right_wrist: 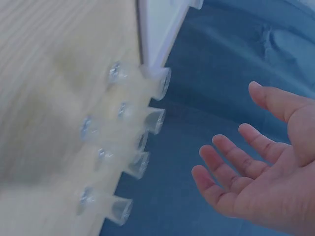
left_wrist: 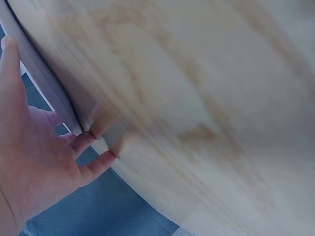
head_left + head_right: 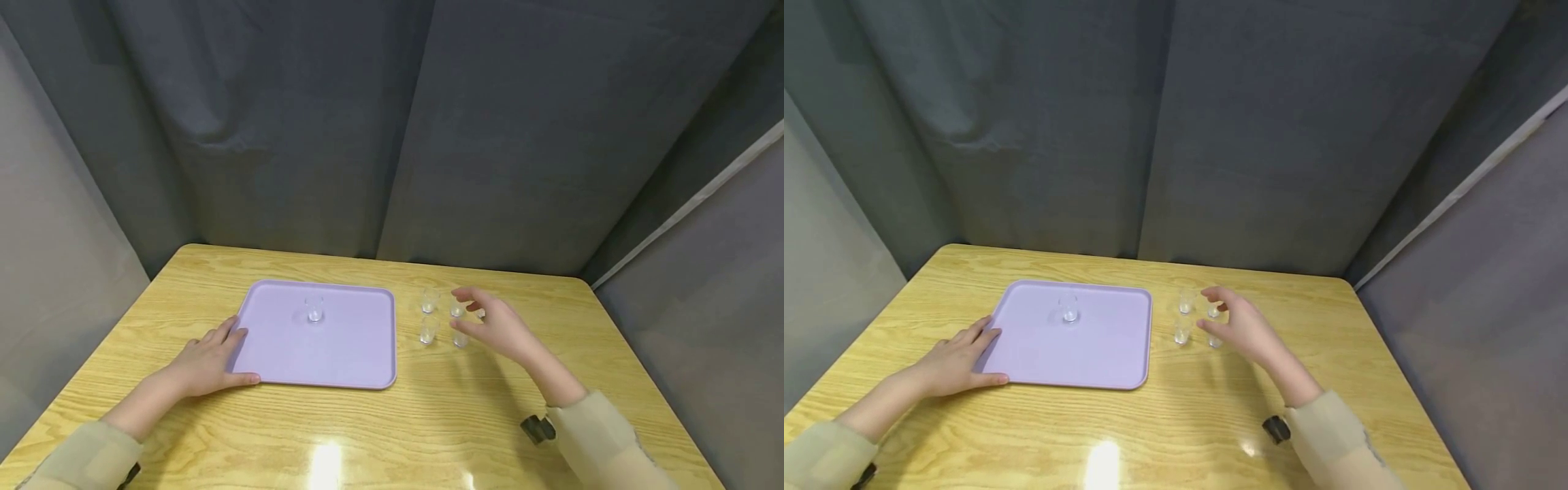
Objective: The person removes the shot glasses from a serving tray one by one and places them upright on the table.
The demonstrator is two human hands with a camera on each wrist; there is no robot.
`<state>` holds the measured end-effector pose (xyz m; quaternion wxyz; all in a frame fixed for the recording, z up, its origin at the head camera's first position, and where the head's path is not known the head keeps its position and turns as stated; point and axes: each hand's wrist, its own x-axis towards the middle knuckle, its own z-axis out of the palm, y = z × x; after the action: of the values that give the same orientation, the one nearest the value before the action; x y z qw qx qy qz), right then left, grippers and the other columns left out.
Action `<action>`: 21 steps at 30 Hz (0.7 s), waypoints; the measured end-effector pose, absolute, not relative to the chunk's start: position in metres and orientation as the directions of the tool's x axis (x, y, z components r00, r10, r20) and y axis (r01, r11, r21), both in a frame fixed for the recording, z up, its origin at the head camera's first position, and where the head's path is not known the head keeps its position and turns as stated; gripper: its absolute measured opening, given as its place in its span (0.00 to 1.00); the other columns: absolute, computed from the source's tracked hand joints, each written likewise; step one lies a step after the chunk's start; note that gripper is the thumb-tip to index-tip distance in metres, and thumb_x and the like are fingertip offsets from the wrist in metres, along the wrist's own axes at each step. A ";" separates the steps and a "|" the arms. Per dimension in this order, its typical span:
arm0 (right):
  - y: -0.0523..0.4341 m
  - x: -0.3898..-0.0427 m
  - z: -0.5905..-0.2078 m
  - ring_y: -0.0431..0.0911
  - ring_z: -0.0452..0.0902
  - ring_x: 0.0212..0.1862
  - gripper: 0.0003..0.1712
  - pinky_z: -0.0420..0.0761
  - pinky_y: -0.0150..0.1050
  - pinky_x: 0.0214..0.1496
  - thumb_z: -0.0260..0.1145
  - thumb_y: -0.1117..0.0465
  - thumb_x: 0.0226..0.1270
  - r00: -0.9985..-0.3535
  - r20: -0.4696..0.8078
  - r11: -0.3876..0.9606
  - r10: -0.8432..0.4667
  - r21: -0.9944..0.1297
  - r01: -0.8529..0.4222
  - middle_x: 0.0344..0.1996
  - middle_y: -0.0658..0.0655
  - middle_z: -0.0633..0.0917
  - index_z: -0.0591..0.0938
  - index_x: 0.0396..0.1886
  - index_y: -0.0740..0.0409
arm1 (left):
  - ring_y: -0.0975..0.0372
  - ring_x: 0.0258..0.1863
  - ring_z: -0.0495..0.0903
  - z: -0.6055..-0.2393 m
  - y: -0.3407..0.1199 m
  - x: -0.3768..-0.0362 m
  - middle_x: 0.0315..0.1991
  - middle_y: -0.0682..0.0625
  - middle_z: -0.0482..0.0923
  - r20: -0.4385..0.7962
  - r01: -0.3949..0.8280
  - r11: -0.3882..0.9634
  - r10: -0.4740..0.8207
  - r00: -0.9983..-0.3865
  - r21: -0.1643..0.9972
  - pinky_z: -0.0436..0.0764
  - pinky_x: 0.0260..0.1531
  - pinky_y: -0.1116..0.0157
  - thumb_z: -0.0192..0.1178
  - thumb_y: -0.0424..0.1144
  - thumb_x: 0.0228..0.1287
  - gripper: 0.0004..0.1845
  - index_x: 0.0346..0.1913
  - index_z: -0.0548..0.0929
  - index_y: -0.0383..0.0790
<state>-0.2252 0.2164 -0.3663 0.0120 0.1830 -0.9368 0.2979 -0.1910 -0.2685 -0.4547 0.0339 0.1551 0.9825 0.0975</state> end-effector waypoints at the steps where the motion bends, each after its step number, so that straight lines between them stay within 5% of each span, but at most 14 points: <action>1: 0.213 -0.225 -0.364 0.55 0.75 0.55 0.30 0.75 0.54 0.53 0.68 0.53 0.61 -0.931 0.136 0.757 -0.340 -0.548 -0.356 0.57 0.58 0.78 0.72 0.62 0.56 | 0.36 0.65 0.59 -0.455 -0.269 -0.191 0.71 0.29 0.50 -0.034 0.299 0.933 0.312 -0.950 0.200 0.64 0.49 0.33 0.54 0.76 0.47 0.58 0.68 0.62 0.29; 21: 0.143 -0.228 -0.327 0.49 0.76 0.54 0.28 0.77 0.48 0.51 0.69 0.53 0.60 -0.897 0.236 0.674 -0.374 -0.595 -0.438 0.54 0.52 0.79 0.73 0.60 0.51 | 0.36 0.65 0.57 -0.455 -0.269 -0.192 0.71 0.29 0.48 -0.048 0.296 0.932 0.312 -0.949 0.209 0.63 0.49 0.33 0.53 0.77 0.47 0.59 0.68 0.62 0.29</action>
<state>-0.2276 0.1426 -0.3273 0.0474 0.2222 -0.9136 0.3372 -0.1918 -0.2689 -0.4547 0.0400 0.1546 0.9821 0.1003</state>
